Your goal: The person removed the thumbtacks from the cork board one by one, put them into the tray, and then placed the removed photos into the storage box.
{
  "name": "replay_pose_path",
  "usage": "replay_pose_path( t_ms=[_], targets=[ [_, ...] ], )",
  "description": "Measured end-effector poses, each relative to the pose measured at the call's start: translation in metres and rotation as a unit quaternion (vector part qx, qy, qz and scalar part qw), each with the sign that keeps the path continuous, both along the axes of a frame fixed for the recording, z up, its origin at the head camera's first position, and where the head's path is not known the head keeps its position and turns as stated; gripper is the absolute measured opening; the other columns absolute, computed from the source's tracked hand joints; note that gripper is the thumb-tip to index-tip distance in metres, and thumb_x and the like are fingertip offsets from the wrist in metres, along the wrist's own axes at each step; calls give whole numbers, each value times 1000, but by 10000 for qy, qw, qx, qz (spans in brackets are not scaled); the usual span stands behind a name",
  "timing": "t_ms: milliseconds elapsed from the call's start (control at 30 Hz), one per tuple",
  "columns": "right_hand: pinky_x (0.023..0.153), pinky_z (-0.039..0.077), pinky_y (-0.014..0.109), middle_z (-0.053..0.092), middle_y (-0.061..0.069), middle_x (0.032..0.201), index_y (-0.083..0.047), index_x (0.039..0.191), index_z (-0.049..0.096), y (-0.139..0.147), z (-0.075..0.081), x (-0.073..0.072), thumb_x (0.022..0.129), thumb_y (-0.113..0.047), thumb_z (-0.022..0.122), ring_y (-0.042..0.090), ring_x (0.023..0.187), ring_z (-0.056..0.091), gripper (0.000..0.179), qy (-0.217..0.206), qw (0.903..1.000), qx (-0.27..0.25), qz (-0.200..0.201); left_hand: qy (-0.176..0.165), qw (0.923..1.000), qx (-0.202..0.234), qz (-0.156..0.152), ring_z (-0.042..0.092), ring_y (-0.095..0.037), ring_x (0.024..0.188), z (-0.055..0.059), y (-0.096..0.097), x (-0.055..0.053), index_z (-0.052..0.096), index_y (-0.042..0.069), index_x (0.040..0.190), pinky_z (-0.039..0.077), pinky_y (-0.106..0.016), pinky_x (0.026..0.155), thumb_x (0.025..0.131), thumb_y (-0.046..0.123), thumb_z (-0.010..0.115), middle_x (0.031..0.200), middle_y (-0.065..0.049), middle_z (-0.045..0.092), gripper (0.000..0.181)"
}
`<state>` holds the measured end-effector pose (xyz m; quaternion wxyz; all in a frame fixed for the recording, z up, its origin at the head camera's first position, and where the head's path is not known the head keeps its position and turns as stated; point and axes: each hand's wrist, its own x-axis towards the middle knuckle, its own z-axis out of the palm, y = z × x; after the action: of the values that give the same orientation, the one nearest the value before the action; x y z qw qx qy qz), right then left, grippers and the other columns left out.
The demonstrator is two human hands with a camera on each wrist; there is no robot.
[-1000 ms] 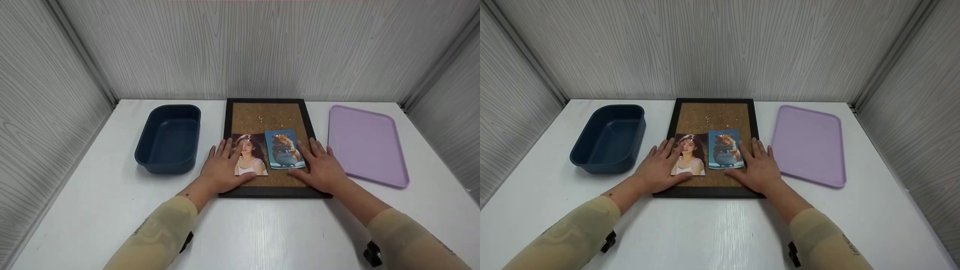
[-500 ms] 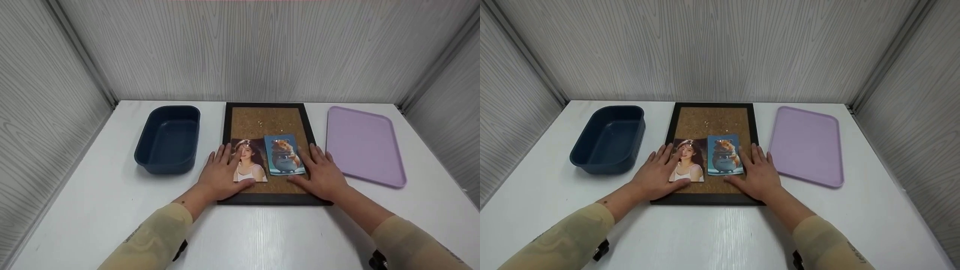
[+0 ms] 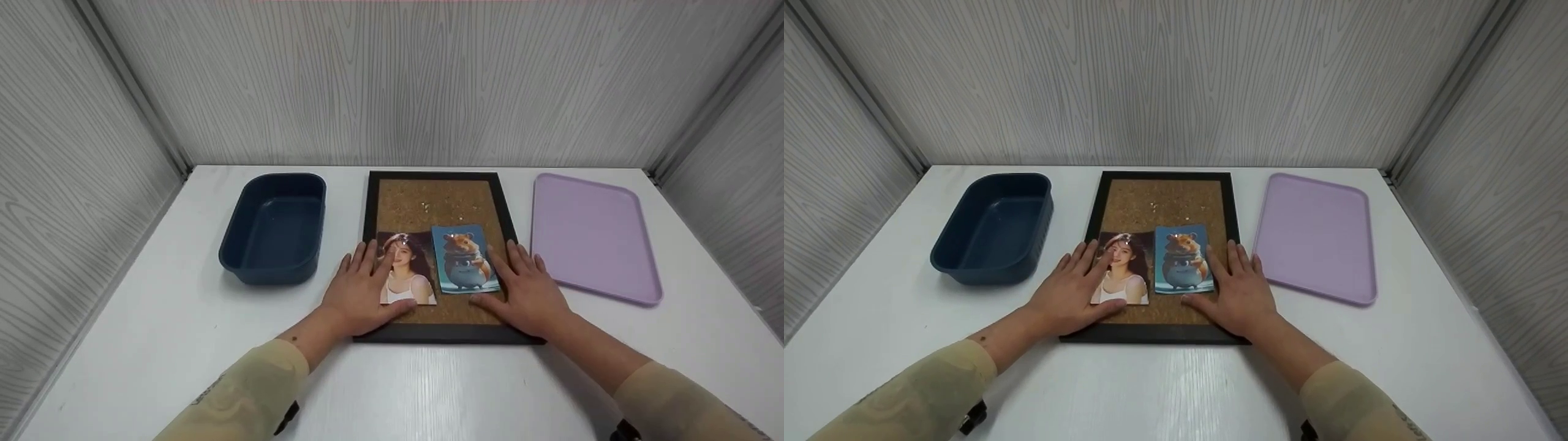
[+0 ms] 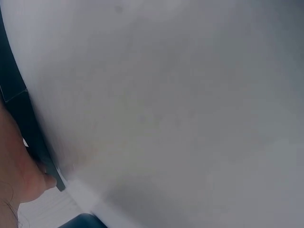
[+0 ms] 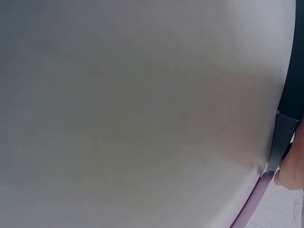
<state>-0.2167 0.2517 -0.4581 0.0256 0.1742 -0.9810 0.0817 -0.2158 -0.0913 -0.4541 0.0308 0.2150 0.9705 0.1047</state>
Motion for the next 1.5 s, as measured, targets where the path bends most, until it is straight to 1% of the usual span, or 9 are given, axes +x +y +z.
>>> replay_pose_path(
  t_ms=[233, 433, 633, 867, 1167, 1500],
  targets=[
    [125, 17, 67, 19, 29, 172, -13, 170, 24, -1, 1, 7, 94, -86, 46, 47, 159, 18, 108, 3, 10000, -34, -34, 13, 10000, -76, -6, 2, -39, 163, -1, 0, 4, 8, 16, 172, 11, -58, 129, 94, 90, 29, 176, -23, 5, 110],
    [125, 17, 67, 19, 29, 172, -13, 171, 23, -2, 1, 12, 94, -86, 46, 47, 159, 18, 109, -8, 10000, -32, -31, 34, 9999, -110, -36, 2, -40, 163, -1, -2, 8, 10, 16, 172, 12, -59, 129, 94, 90, 30, 176, -23, 4, 109],
    [125, 16, 67, 18, 29, 172, -14, 171, 23, -3, 2, 16, 94, -85, 47, 47, 159, 17, 108, -15, 9999, -110, 4, 87, 9999, -56, -62, 3, -41, 162, 0, -3, 13, 13, 15, 172, 12, -59, 128, 94, 89, 32, 175, -24, 6, 109],
    [125, 17, 67, 18, 30, 172, -13, 170, 26, -2, 2, 24, 94, -82, 51, 47, 159, 17, 106, 0, 9999, -120, 21, 28, 9999, 10, -102, 2, -41, 162, 1, -2, 21, 11, 15, 172, 11, -60, 129, 95, 89, 32, 176, -24, 5, 109],
    [126, 16, 65, 17, 30, 172, -12, 170, 26, -1, 3, 32, 95, -81, 52, 47, 159, 16, 105, -38, 9999, -153, 30, 84, 9999, 32, -133, 3, -42, 162, 3, -2, 29, 12, 14, 172, 12, -61, 128, 95, 89, 32, 175, -25, 6, 109],
    [127, 13, 63, 15, 29, 172, -13, 170, 27, -1, 5, 38, 94, -81, 52, 47, 160, 14, 105, -84, 9998, -198, 14, 117, 9998, 66, -170, 4, -44, 162, 6, -4, 36, 15, 13, 172, 11, -62, 128, 95, 88, 34, 175, -25, 8, 110]
  ],
)
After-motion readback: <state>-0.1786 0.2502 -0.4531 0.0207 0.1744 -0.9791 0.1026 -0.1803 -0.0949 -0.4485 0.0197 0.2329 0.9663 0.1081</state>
